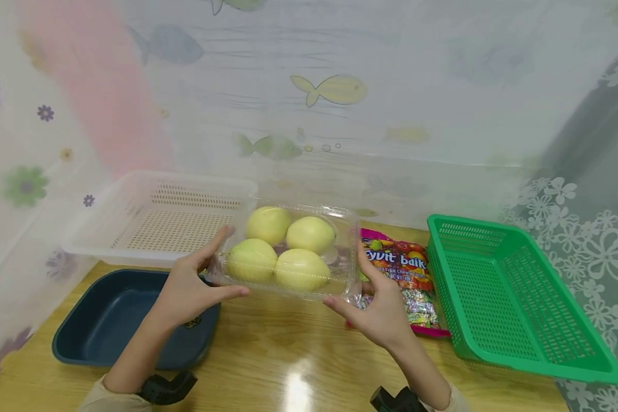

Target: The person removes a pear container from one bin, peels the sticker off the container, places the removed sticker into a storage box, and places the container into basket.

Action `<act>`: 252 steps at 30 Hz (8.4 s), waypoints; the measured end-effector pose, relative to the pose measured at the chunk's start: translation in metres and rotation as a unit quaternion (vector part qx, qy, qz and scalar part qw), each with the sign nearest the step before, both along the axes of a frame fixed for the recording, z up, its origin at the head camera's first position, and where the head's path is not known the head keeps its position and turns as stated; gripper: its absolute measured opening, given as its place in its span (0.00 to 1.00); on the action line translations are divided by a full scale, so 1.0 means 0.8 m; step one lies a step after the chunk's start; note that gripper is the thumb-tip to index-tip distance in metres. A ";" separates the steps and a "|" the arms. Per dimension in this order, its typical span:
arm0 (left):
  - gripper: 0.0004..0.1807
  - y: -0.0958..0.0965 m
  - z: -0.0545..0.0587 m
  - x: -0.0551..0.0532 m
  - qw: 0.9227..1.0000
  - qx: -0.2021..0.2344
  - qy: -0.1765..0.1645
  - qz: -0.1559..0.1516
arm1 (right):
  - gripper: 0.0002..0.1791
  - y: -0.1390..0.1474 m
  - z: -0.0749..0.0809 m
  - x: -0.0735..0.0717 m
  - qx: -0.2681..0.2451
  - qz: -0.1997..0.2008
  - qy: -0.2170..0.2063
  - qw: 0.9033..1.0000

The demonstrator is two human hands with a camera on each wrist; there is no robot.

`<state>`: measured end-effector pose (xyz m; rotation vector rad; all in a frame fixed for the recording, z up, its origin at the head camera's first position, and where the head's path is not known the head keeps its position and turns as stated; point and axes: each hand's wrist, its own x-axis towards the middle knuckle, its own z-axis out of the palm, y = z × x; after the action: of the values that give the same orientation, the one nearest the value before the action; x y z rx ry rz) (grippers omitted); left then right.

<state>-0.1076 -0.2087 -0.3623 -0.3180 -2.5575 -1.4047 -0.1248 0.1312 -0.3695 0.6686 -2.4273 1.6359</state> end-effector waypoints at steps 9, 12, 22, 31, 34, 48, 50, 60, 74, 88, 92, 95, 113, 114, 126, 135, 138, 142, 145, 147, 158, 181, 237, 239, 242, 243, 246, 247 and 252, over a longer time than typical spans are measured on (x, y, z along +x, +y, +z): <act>0.59 -0.025 0.006 -0.013 1.000 0.007 -0.016 -0.001 | 0.59 -0.021 0.004 -0.016 -0.006 0.018 -0.051 0.999; 0.58 -0.032 0.008 -0.017 1.000 0.006 -0.014 0.001 | 0.58 -0.027 0.006 -0.022 0.011 0.011 -0.038 0.999; 0.55 -0.056 0.008 -0.027 1.000 0.009 -0.002 -0.002 | 0.59 -0.051 0.012 -0.038 0.029 0.014 -0.041 0.999; 0.54 -0.073 0.007 -0.037 1.000 0.013 0.011 -0.010 | 0.59 -0.069 0.015 -0.048 0.031 0.034 -0.070 0.996; 0.54 -0.080 0.007 -0.040 0.999 0.031 -0.005 -0.016 | 0.59 -0.076 0.013 -0.055 0.029 0.037 -0.065 0.997; 0.53 -0.117 0.005 -0.048 0.998 0.055 -0.024 -0.010 | 0.61 -0.116 0.012 -0.081 0.044 0.056 -0.048 0.996; 0.52 -0.122 0.005 -0.051 0.997 0.064 -0.029 -0.012 | 0.61 -0.121 0.012 -0.084 0.049 0.055 -0.049 0.996; 0.53 -0.147 0.004 -0.067 0.997 0.061 -0.045 -0.008 | 0.61 -0.145 0.007 -0.101 0.046 0.061 -0.065 0.995; 0.55 -0.176 0.004 -0.086 0.998 0.034 -0.049 0.002 | 0.63 -0.169 0.014 -0.129 0.026 0.103 -0.096 0.990; 0.55 -0.193 0.006 -0.098 0.996 0.025 -0.081 0.024 | 0.64 -0.193 0.006 -0.157 0.098 0.076 -0.068 0.990; 0.55 -0.200 0.007 -0.102 0.995 0.026 -0.089 0.029 | 0.65 -0.203 0.003 -0.165 0.085 0.074 -0.082 0.990; 0.55 -0.208 0.005 -0.108 0.995 0.023 -0.091 0.024 | 0.64 -0.211 0.001 -0.168 0.064 0.073 -0.091 0.991; 0.55 -0.247 -0.013 -0.124 0.991 -0.018 -0.130 0.021 | 0.64 -0.248 -0.006 -0.176 0.072 0.070 -0.131 0.986; 0.56 -0.249 -0.014 -0.124 0.991 -0.023 -0.132 0.022 | 0.64 -0.250 -0.007 -0.175 0.068 0.075 -0.139 0.985; 0.55 -0.271 -0.019 -0.113 0.991 -0.031 -0.129 0.025 | 0.62 -0.275 -0.013 -0.166 0.066 0.068 -0.135 0.986; 0.54 -0.284 -0.023 -0.112 0.987 -0.071 -0.144 0.028 | 0.63 -0.290 -0.015 -0.160 0.039 0.062 -0.158 0.985; 0.55 -0.286 -0.024 -0.115 0.986 -0.056 -0.154 0.011 | 0.63 -0.296 -0.016 -0.159 0.023 0.057 -0.179 0.982; 0.57 -0.286 -0.024 -0.119 0.986 -0.058 -0.157 -0.005 | 0.62 -0.304 -0.016 -0.157 -0.017 0.039 -0.220 0.975; 0.58 -0.287 -0.023 -0.124 0.984 -0.066 -0.164 -0.007 | 0.62 -0.312 -0.016 -0.158 -0.038 0.032 -0.241 0.969; 0.59 -0.288 -0.021 -0.128 0.983 -0.065 -0.170 -0.010 | 0.61 -0.317 -0.015 -0.159 -0.039 0.027 -0.249 0.967; 0.61 -0.293 -0.020 -0.143 0.976 -0.083 -0.199 -0.026 | 0.62 -0.339 -0.008 -0.171 0.026 -0.006 -0.242 0.970; 0.67 -0.291 -0.033 -0.149 0.959 -0.175 -0.221 -0.005 | 0.61 -0.372 -0.021 -0.167 0.123 -0.059 -0.230 0.964; 0.49 -0.155 -0.006 -0.077 0.990 -0.139 0.023 -0.001 | 0.42 -0.199 -0.035 -0.109 -0.044 0.127 -0.099 0.986; 0.48 -0.144 -0.006 -0.070 0.990 -0.135 0.038 -0.007 | 0.41 -0.186 -0.037 -0.104 -0.054 0.121 -0.097 0.986; 0.46 -0.127 -0.006 -0.058 0.991 -0.122 0.058 -0.013 | 0.39 -0.168 -0.038 -0.096 -0.072 0.114 -0.098 0.986; 0.46 -0.121 -0.007 -0.054 0.991 -0.118 0.064 -0.016 | 0.38 -0.162 -0.038 -0.093 -0.077 0.110 -0.100 0.986; 0.44 -0.103 -0.013 -0.041 0.991 -0.108 0.078 -0.023 | 0.37 -0.143 -0.042 -0.083 -0.101 0.102 -0.108 0.984; 0.44 -0.097 -0.016 -0.037 0.991 -0.107 0.080 -0.025 | 0.37 -0.137 -0.043 -0.079 -0.108 0.099 -0.111 0.983; 0.44 -0.070 -0.023 -0.015 0.993 -0.083 0.082 -0.030 | 0.37 -0.105 -0.050 -0.056 -0.136 0.086 -0.124 0.979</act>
<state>-0.1193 -0.2644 -0.3805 -0.5198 -2.5521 -1.1347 -0.1694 0.0468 -0.4095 0.6815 -2.2853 2.1900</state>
